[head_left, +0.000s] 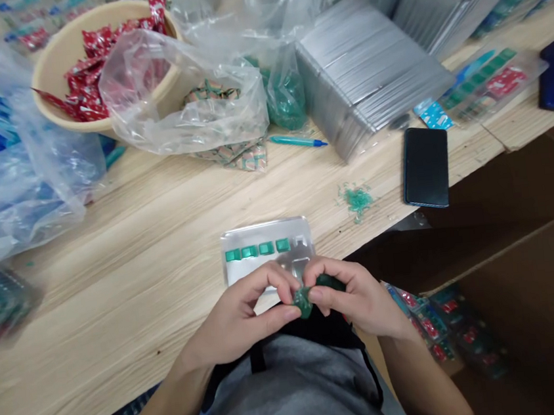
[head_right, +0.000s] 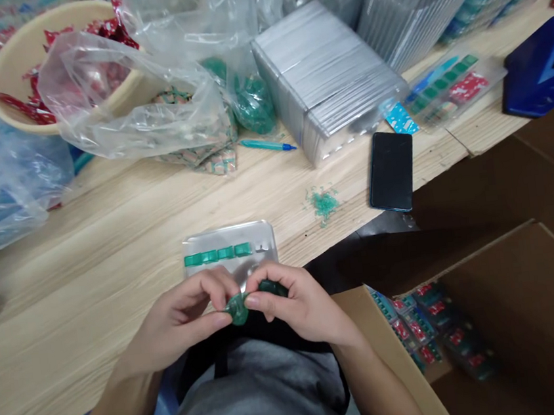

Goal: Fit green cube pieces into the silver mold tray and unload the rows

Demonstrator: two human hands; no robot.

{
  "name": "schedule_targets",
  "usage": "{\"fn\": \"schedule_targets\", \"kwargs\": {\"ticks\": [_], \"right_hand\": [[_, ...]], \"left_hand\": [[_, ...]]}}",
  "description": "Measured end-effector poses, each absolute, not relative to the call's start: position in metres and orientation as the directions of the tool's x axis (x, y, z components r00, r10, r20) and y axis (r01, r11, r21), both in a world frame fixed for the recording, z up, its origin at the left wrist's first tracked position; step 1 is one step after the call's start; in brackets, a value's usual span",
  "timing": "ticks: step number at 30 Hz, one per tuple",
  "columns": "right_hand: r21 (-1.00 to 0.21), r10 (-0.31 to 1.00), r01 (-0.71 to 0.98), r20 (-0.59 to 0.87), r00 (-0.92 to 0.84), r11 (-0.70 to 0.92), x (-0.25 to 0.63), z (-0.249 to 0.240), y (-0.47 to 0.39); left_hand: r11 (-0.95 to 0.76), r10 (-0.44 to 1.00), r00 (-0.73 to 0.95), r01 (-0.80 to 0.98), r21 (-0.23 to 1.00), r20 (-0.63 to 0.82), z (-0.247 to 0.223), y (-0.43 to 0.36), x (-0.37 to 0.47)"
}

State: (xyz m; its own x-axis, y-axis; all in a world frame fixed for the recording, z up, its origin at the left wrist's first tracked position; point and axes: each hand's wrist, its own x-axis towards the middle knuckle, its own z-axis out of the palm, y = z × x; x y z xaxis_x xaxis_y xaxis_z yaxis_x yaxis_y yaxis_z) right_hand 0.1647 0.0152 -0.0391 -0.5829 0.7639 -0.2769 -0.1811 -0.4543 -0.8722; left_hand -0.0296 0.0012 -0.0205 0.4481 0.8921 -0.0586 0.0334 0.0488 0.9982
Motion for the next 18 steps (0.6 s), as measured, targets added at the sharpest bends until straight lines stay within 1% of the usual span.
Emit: {"fn": "schedule_targets", "kwargs": {"ticks": [3,4,5,6,7,8,10,12,13,15,17,18], "right_hand": [[-0.814,0.668,-0.181,-0.301,-0.68,-0.552,0.167,-0.043,0.012],[-0.803,0.652,-0.176,-0.31,-0.691,-0.569,0.168,-0.043,0.012],[-0.809,0.661,-0.165,-0.322,-0.678,-0.564,0.168,-0.043,0.013],[-0.834,0.697,-0.142,-0.338,-0.632,-0.533,0.167,-0.043,0.015],[-0.872,0.752,-0.098,-0.35,-0.558,-0.479,0.167,-0.043,0.017],[-0.912,0.814,-0.031,-0.349,-0.465,-0.409,0.166,-0.044,0.021],[-0.953,0.91,0.138,-0.3,-0.286,-0.271,0.165,-0.045,0.028],[-0.944,0.953,0.282,-0.233,-0.192,-0.174,0.162,-0.049,0.035],[-0.931,0.961,0.335,-0.211,-0.176,-0.143,0.161,-0.051,0.037],[-0.899,0.964,0.423,-0.202,-0.172,-0.113,0.158,-0.055,0.038],[-0.864,0.959,0.493,-0.219,-0.18,-0.105,0.157,-0.057,0.037],[-0.849,0.956,0.518,-0.228,-0.183,-0.104,0.156,-0.057,0.036]], "left_hand": [[0.189,0.875,0.468,-0.095,0.977,-0.124,-0.025,-0.006,-0.031],[0.2,0.879,0.458,-0.099,0.975,-0.134,-0.026,-0.007,-0.031],[0.175,0.893,0.43,-0.064,0.983,-0.131,-0.027,-0.007,-0.03],[0.114,0.916,0.386,0.013,0.993,-0.111,-0.028,-0.006,-0.03],[0.033,0.939,0.336,0.129,0.991,-0.075,-0.029,-0.004,-0.028],[-0.056,0.957,0.29,0.263,0.963,-0.024,-0.029,-0.001,-0.026],[-0.209,0.964,0.249,0.498,0.842,0.092,-0.033,0.009,-0.021],[-0.279,0.957,0.249,0.644,0.712,0.15,-0.038,0.021,-0.015],[-0.287,0.956,0.25,0.689,0.666,0.154,-0.042,0.027,-0.013],[-0.274,0.96,0.253,0.741,0.613,0.123,-0.047,0.036,-0.011],[-0.274,0.959,0.26,0.753,0.599,0.112,-0.05,0.042,-0.012],[-0.297,0.952,0.275,0.742,0.601,0.132,-0.05,0.043,-0.013]]}}
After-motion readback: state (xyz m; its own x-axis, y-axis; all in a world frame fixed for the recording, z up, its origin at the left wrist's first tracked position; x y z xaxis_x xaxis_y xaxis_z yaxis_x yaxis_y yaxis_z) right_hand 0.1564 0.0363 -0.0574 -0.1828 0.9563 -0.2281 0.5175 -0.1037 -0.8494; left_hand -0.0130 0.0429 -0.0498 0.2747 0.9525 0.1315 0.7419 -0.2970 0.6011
